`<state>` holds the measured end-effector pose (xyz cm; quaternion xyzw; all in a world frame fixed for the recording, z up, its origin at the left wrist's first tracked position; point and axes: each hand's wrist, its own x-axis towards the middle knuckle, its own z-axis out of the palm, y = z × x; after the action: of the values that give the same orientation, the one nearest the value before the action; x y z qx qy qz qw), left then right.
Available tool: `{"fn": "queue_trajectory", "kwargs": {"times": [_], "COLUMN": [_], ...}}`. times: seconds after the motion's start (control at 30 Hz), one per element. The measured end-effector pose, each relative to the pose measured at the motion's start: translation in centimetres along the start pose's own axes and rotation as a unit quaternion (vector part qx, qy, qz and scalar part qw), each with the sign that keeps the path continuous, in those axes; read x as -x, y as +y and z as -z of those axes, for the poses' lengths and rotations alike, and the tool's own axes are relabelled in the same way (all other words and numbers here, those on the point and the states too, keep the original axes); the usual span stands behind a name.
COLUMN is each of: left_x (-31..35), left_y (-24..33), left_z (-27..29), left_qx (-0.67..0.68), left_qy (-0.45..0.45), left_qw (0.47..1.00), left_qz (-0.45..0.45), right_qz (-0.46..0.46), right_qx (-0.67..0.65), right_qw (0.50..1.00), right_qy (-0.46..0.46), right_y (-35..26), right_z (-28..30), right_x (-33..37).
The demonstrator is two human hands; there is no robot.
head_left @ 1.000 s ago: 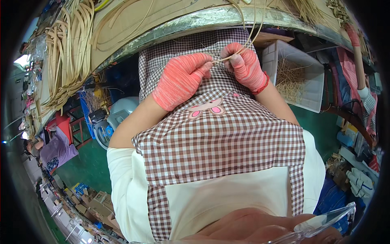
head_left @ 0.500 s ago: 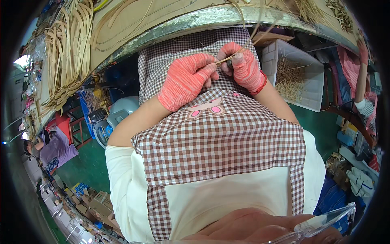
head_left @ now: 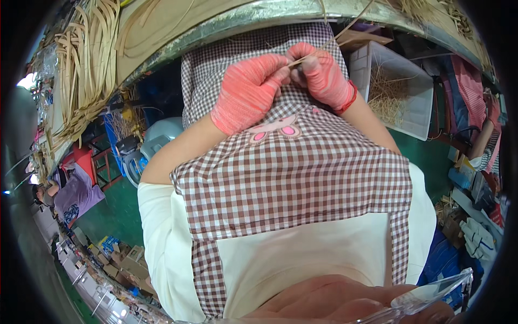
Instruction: The person splits, trims, and splices bamboo strips using a small blade and by hand.
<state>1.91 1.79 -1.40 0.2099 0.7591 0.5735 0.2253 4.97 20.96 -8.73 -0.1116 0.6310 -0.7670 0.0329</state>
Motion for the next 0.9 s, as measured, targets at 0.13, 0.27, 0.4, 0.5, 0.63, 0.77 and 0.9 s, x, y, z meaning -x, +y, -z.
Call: {"fn": "queue_trajectory", "kwargs": {"times": [0.13,0.27,0.4,0.5,0.63,0.77,0.9], "left_x": [0.1,0.0,0.2,0.0,0.0,-0.3,-0.9], "left_y": [-0.2,0.0,-0.1,0.0,1.3,0.9,0.6], "left_z": [-0.1,0.1,0.4,0.1,-0.2,0.3,0.7], "left_qx": [-0.047,-0.084,-0.080,-0.090,-0.051,0.073,0.064], "left_qy": [-0.015,0.022,-0.005,-0.011,-0.004,0.012,-0.054], "left_qw": [0.999,0.994,0.996,0.995,0.999,0.992,0.986], "left_qz": [-0.005,-0.065,-0.025,-0.037,0.004,0.106,0.144], "right_qz": [0.034,0.060,0.045,0.061,0.063,-0.015,0.021], "right_qx": [0.047,0.121,0.139,0.146,0.148,-0.057,-0.249], "right_qw": [0.998,0.990,0.989,0.987,0.987,0.985,0.958], "right_qy": [-0.010,0.037,0.011,-0.026,-0.001,0.159,0.144], "right_y": [0.6,-0.6,-0.7,-0.6,-1.0,-2.3,-3.3], "right_z": [-1.0,-0.2,0.2,-0.4,-0.4,-0.3,0.7], "right_x": [0.3,0.3,0.4,0.2,-0.1,0.1,0.4]}}
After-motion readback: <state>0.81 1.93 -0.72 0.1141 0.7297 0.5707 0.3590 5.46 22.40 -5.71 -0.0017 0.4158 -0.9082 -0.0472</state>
